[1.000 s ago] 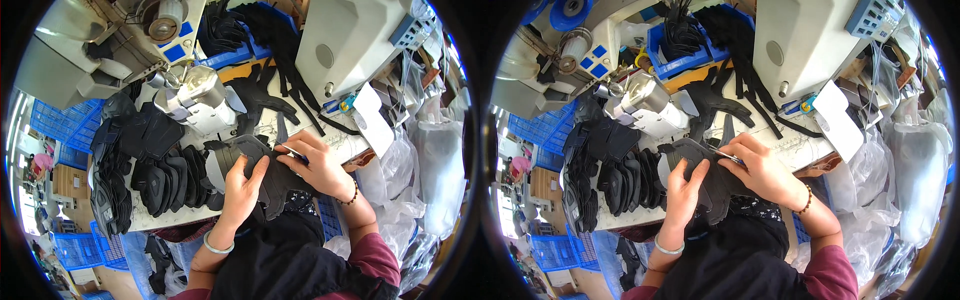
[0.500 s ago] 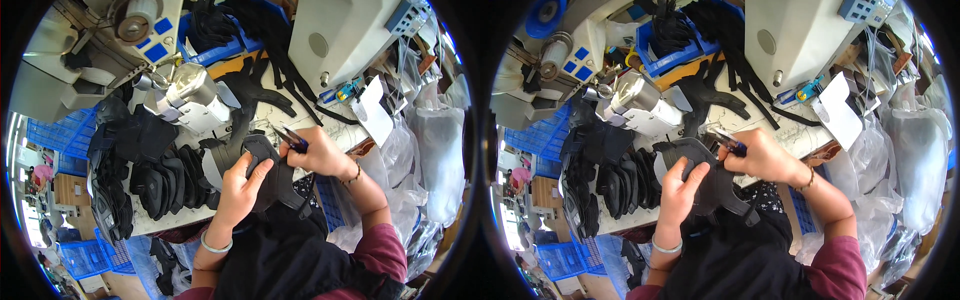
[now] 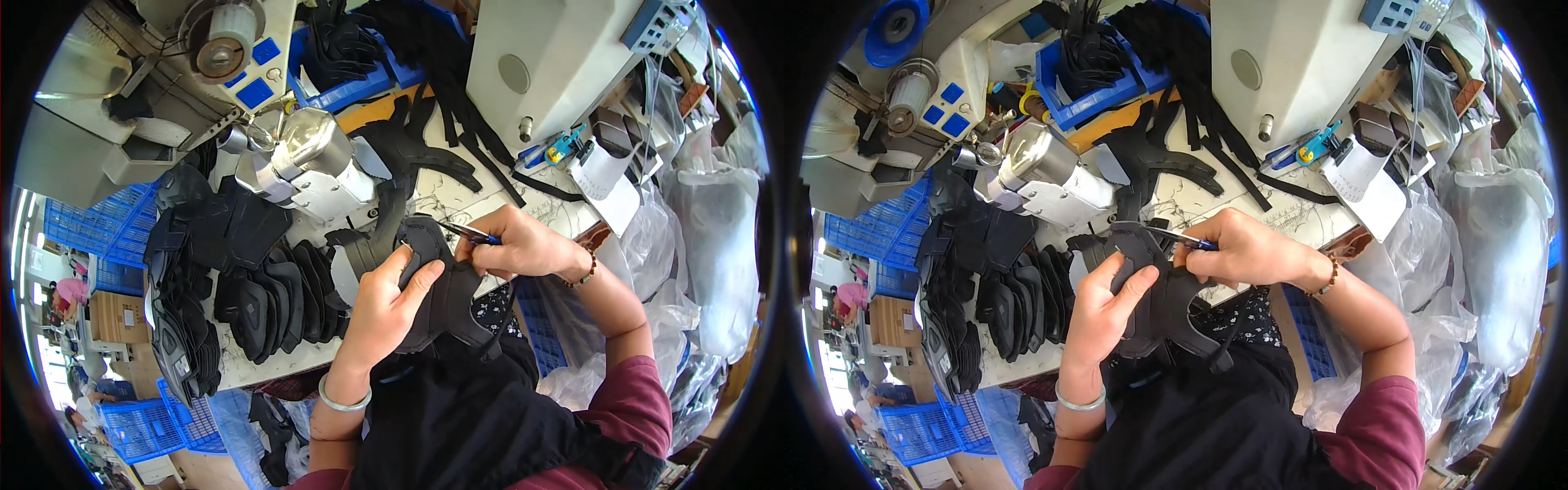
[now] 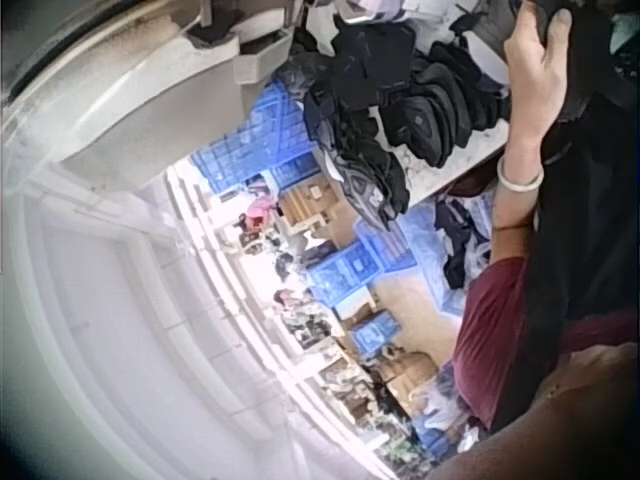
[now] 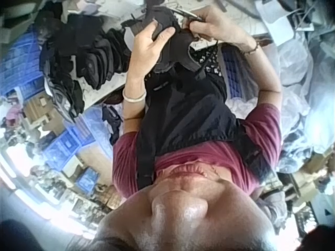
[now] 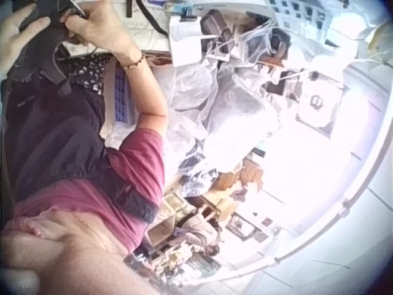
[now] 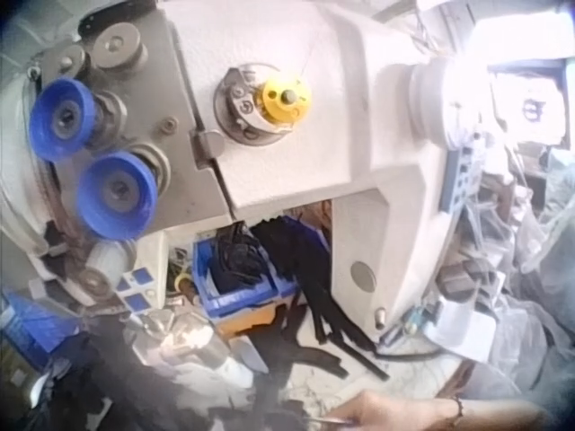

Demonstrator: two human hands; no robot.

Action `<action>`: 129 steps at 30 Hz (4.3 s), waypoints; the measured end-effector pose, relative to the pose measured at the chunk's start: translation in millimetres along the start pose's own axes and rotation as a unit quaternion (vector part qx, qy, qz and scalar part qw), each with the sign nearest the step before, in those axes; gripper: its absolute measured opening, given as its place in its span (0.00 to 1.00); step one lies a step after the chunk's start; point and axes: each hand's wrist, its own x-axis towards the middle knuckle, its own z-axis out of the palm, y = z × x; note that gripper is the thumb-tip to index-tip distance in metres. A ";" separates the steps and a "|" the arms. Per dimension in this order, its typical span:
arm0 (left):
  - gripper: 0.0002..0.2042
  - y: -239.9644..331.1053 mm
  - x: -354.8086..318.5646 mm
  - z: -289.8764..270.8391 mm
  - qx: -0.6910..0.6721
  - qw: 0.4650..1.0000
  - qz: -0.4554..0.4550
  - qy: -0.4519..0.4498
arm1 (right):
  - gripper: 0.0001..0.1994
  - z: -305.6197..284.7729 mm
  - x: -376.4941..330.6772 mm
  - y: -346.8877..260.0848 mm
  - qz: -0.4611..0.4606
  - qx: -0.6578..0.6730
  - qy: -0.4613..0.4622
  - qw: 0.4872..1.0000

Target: Using a small handheld nipper to trim excess material and threads from synthetic shoe upper components at a manufacturing workstation.

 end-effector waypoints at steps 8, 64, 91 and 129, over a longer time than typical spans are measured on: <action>0.13 6.2 2.2 -1.4 0.004 1.000 0.003 -0.016 | 0.08 4.4 2.7 13.8 -0.171 -0.205 0.102 0.958; 0.09 2.8 12.7 22.0 -0.091 0.992 -0.083 -0.031 | 0.14 4.9 -72.8 29.0 -0.178 -0.029 0.397 0.900; 0.08 21.0 8.3 26.2 0.118 0.992 -0.015 -0.041 | 0.11 11.7 -7.5 23.7 -0.062 0.168 0.148 0.973; 0.09 13.3 2.6 18.9 0.142 0.989 0.020 -0.031 | 0.10 16.9 -14.4 6.6 -0.052 0.045 0.123 0.990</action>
